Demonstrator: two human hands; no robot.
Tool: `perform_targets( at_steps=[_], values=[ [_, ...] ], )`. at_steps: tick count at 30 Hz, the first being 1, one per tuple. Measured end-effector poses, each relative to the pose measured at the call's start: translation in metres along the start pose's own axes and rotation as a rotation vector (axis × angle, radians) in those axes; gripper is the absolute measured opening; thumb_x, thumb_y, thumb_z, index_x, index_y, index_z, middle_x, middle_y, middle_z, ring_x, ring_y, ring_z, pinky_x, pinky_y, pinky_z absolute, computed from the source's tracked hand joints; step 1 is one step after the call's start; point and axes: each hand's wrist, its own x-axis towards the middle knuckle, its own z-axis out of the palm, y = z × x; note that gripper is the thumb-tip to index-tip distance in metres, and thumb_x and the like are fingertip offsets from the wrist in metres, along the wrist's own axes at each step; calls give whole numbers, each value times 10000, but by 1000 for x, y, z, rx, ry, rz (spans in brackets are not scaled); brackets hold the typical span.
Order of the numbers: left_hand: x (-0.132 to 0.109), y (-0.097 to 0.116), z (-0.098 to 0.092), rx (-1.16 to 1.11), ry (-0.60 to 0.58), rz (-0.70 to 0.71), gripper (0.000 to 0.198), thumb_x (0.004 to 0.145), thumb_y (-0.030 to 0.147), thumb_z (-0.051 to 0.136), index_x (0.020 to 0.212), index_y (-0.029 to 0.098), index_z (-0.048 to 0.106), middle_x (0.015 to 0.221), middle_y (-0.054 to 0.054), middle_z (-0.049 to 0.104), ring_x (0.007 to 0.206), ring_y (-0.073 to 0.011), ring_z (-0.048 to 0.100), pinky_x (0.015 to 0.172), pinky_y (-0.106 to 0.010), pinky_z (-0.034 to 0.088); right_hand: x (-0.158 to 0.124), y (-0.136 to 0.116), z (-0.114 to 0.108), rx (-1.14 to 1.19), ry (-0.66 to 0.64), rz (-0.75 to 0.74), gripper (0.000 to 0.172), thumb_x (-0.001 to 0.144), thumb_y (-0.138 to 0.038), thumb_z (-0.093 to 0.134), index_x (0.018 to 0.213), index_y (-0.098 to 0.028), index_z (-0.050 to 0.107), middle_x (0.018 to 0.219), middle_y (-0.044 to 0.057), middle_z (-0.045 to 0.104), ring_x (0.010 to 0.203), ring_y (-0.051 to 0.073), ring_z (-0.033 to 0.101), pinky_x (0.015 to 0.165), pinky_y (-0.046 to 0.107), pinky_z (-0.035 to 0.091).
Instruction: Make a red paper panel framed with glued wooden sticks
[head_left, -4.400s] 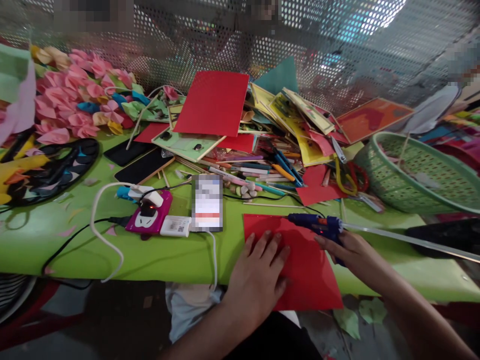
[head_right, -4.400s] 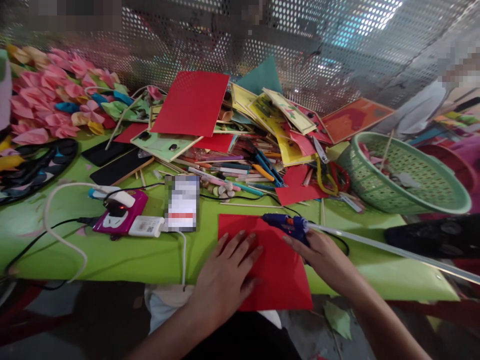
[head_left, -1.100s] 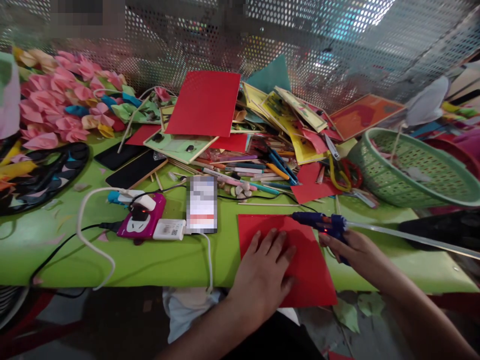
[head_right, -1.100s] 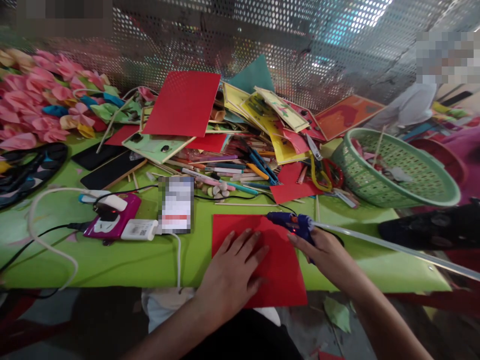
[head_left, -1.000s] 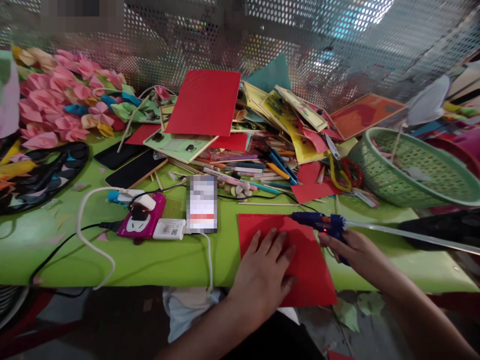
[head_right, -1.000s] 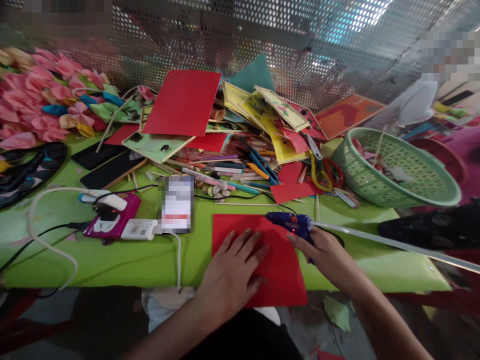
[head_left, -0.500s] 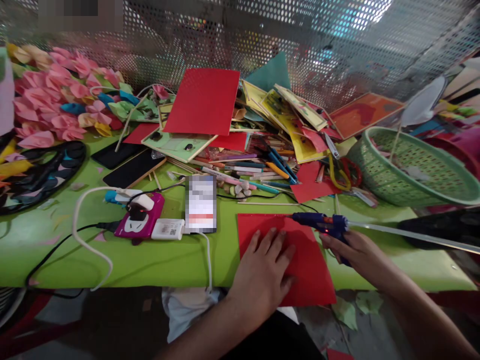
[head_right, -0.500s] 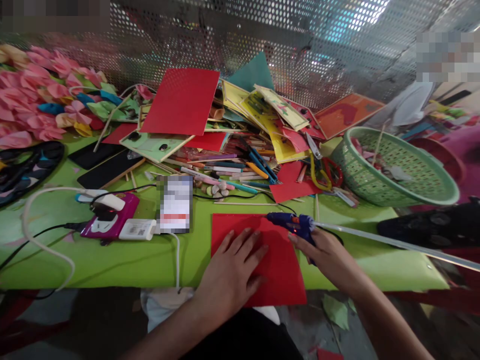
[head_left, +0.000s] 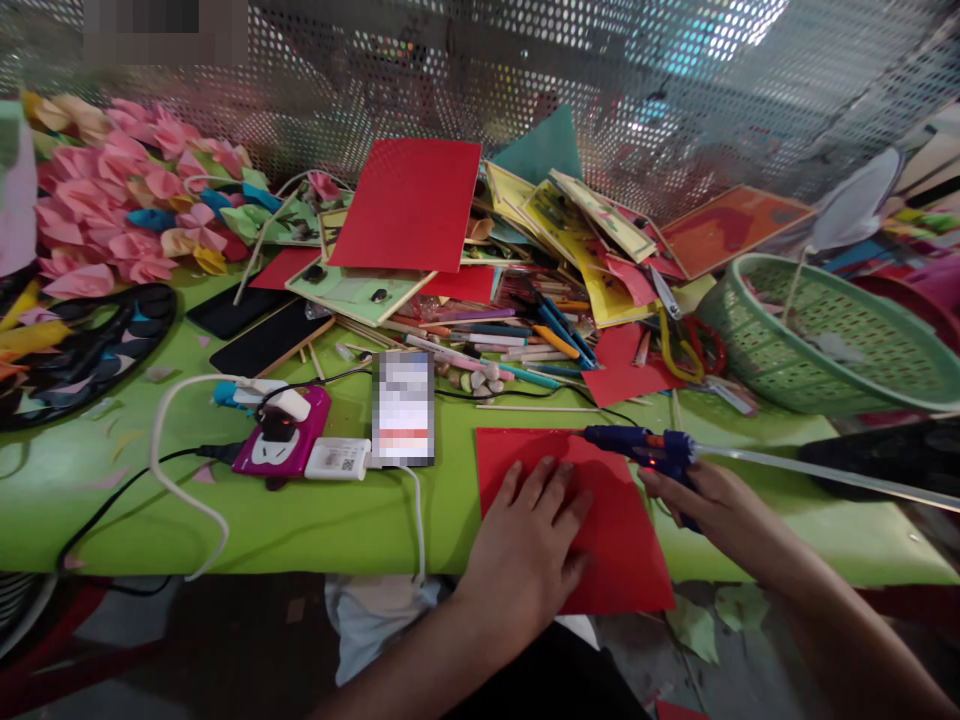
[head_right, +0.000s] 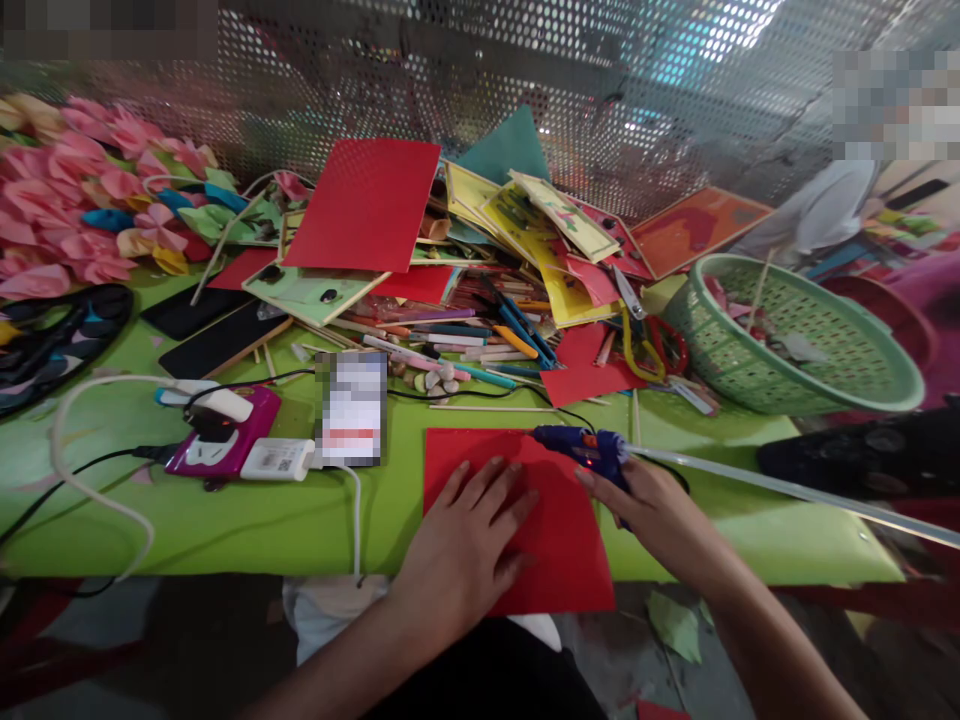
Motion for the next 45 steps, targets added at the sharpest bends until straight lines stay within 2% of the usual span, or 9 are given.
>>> perform_targets(
  at_steps=[5, 10, 19, 23, 27, 37, 45],
  values=[
    [0, 1, 1, 11, 0, -10, 565, 1015, 475, 545, 1511, 206, 516, 1640, -90, 441, 1525, -297, 383, 1251, -539, 338, -1, -6, 5, 29, -15, -13, 610, 834, -812, 535, 641, -233, 553, 501, -17, 495, 473, 151, 445, 466, 288, 337],
    [-1, 0, 3, 6, 7, -5, 573, 1004, 464, 568, 1515, 212, 508, 1650, -89, 424, 1527, -295, 378, 1249, -546, 337, 0, -12, 9, 66, -22, -68, 552, 854, -753, 582, 680, -229, 573, 550, -15, 545, 509, 150, 468, 474, 277, 348],
    [0, 0, 1, -27, 13, -4, 559, 1018, 463, 545, 1513, 205, 508, 1649, -82, 428, 1537, -291, 359, 1262, -534, 321, -2, 2, 0, 17, 12, -1, 634, 823, -828, 529, 600, -235, 549, 505, 3, 528, 481, 157, 464, 471, 294, 342],
    [-1, 0, 1, -19, 10, -17, 556, 1018, 463, 544, 1514, 215, 505, 1655, -81, 418, 1538, -280, 358, 1267, -530, 316, -2, -4, 2, 50, 8, -21, 641, 831, -826, 520, 556, -247, 502, 494, 2, 501, 477, 159, 448, 475, 305, 351],
    [-1, 0, 1, -14, 1, -13, 568, 1013, 468, 552, 1520, 216, 497, 1659, -80, 412, 1544, -286, 344, 1262, -543, 319, 1, -10, 5, 33, 1, -33, 608, 829, -812, 538, 597, -250, 531, 474, -14, 471, 465, 160, 434, 470, 304, 354],
    [-1, 1, -2, -5, -10, -13, 569, 1021, 470, 531, 1529, 222, 473, 1648, -78, 427, 1544, -281, 333, 1260, -540, 311, -3, 18, -4, 32, 18, 35, 618, 835, -810, 536, 658, -221, 583, 534, -3, 555, 512, 158, 488, 489, 284, 364],
    [-1, 1, -2, -12, -8, -16, 575, 1003, 457, 574, 1519, 220, 483, 1656, -79, 414, 1544, -281, 333, 1262, -541, 310, -1, 9, 1, 26, 9, 25, 631, 826, -828, 540, 602, -238, 552, 525, 9, 554, 504, 174, 495, 500, 313, 358]
  ],
)
